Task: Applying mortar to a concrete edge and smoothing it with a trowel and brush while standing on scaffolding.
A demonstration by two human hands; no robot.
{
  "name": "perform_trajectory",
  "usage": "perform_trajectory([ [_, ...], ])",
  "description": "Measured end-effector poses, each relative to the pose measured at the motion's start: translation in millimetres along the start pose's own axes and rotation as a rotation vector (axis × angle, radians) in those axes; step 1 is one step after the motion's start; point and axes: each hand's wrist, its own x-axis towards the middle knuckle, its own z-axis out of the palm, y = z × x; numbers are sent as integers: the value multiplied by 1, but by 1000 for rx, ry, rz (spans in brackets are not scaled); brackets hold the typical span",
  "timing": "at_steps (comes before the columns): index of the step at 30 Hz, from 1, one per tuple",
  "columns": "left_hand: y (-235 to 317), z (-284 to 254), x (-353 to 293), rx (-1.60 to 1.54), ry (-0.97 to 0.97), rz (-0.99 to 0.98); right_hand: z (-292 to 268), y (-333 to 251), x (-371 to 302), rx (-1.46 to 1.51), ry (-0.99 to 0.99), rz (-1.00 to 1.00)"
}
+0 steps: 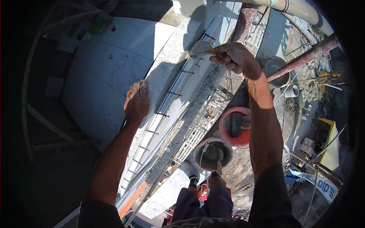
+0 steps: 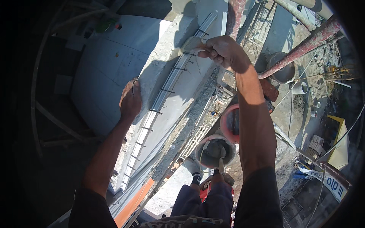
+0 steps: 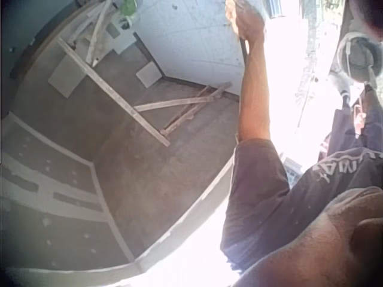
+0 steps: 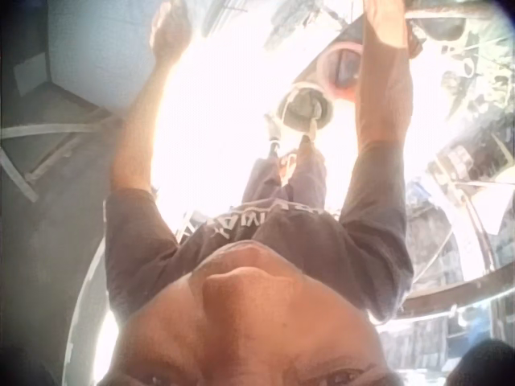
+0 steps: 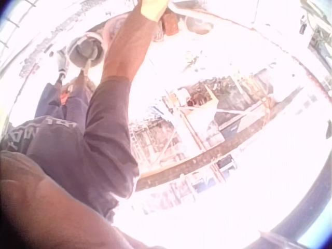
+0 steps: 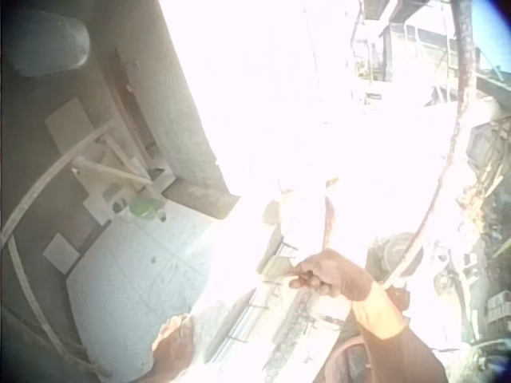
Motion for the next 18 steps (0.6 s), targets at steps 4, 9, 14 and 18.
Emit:
perform_trajectory([
  [4,-9,-5,1,34,25,10,35,24,-7,44,110,-102],
  [9,-11,-6,4,27,-13,13,146,78,-59,128,283,-186],
  [14,-11,-3,3,-17,24,28,263,168,-137,-35,209,17],
  [18,-16,-12,1,-14,-5,22,350,230,-203,0,44,131],
])
